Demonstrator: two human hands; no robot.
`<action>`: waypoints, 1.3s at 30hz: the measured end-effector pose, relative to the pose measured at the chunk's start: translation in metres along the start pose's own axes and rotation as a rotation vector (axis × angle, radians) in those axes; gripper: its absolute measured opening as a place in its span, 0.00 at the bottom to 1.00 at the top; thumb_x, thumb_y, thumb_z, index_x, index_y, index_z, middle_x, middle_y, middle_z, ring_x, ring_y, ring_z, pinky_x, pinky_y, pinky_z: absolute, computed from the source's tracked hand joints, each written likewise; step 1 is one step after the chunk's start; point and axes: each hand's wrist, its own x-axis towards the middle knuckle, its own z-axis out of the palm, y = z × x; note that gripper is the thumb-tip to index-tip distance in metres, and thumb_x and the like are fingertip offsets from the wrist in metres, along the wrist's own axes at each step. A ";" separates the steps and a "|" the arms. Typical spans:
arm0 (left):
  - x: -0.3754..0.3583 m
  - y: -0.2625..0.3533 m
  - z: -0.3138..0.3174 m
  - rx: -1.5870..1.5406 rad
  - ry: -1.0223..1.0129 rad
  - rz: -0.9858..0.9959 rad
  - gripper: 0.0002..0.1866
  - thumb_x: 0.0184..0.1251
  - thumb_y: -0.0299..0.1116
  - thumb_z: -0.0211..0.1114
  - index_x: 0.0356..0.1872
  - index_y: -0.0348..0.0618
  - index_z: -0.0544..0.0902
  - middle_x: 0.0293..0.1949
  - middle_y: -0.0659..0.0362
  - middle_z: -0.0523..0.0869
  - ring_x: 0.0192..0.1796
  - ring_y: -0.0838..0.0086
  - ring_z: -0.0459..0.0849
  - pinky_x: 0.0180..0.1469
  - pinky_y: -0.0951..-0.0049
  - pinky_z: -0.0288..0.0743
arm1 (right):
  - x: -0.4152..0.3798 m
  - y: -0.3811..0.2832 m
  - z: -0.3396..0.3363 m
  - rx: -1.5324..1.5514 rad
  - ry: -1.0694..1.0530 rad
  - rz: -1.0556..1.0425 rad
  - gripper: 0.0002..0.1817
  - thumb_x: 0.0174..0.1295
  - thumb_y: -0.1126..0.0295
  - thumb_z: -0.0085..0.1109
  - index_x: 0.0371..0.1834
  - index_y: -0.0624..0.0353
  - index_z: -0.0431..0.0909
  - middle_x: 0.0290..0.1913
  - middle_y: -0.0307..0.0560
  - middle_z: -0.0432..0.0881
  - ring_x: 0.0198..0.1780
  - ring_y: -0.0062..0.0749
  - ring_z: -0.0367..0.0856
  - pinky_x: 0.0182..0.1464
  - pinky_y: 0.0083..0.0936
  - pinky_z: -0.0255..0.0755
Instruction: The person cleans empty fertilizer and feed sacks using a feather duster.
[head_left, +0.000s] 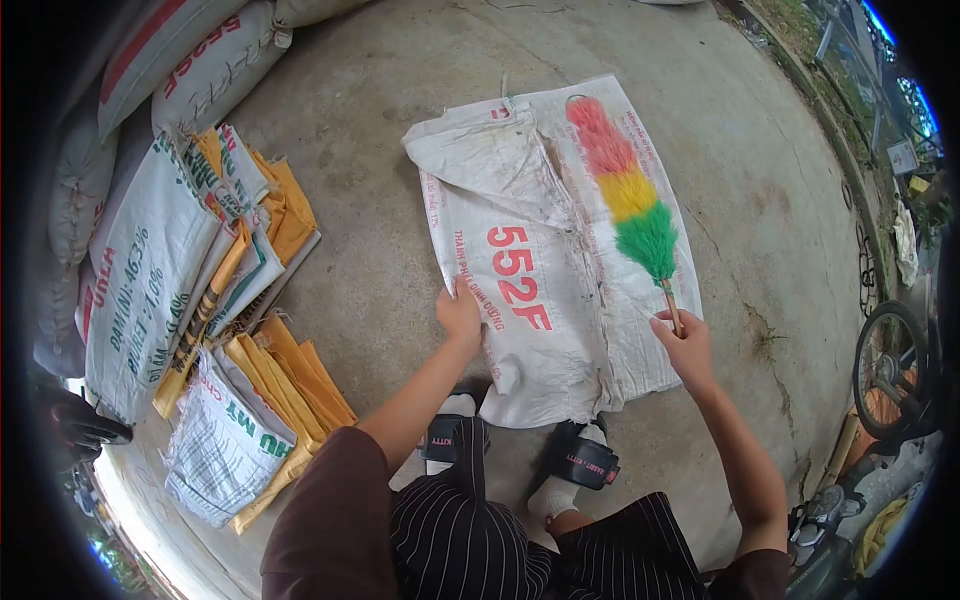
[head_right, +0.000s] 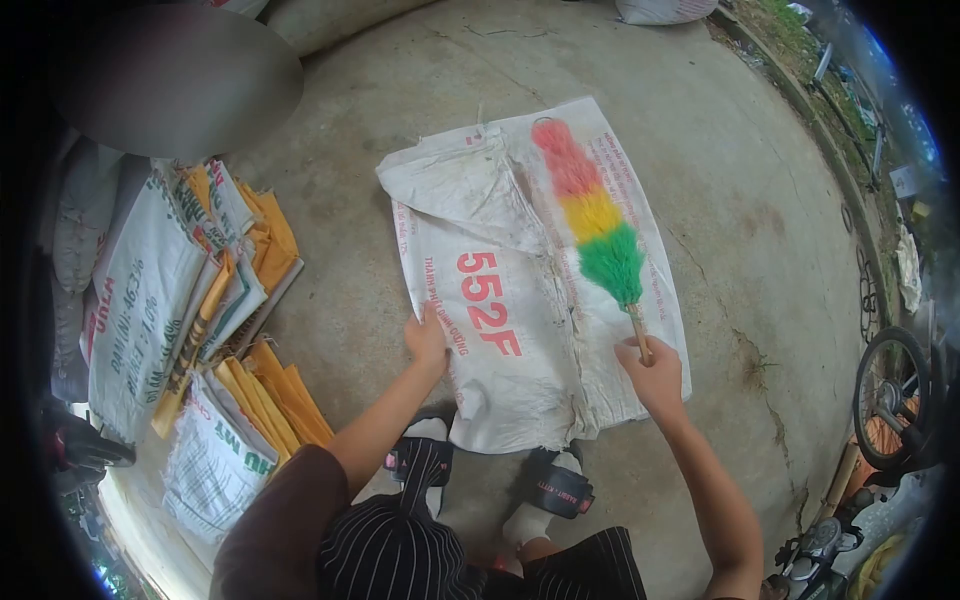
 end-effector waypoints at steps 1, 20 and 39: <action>-0.012 0.004 -0.006 -0.077 0.062 -0.087 0.18 0.62 0.37 0.55 0.43 0.28 0.76 0.36 0.47 0.81 0.39 0.63 0.81 0.42 0.66 0.72 | 0.008 -0.012 0.007 -0.042 -0.032 0.003 0.16 0.51 0.64 0.63 0.37 0.66 0.77 0.15 0.31 0.65 0.17 0.14 0.59 0.19 0.18 0.52; 0.192 0.204 -0.021 1.168 -0.607 1.082 0.14 0.43 0.27 0.61 0.36 0.39 0.78 0.46 0.50 0.79 0.52 0.57 0.73 0.52 0.66 0.69 | -0.151 0.051 0.173 0.040 -0.293 0.134 0.20 0.43 0.60 0.70 0.31 0.61 0.74 0.21 0.39 0.73 0.22 0.21 0.69 0.26 0.22 0.65; 0.190 0.219 -0.198 1.146 -0.461 0.362 0.17 0.49 0.42 0.69 0.35 0.41 0.84 0.28 0.61 0.84 0.31 0.79 0.78 0.37 0.77 0.70 | -0.160 0.097 0.169 -0.103 -0.452 0.610 0.44 0.35 0.51 0.72 0.49 0.75 0.66 0.39 0.62 0.79 0.43 0.45 0.79 0.47 0.30 0.70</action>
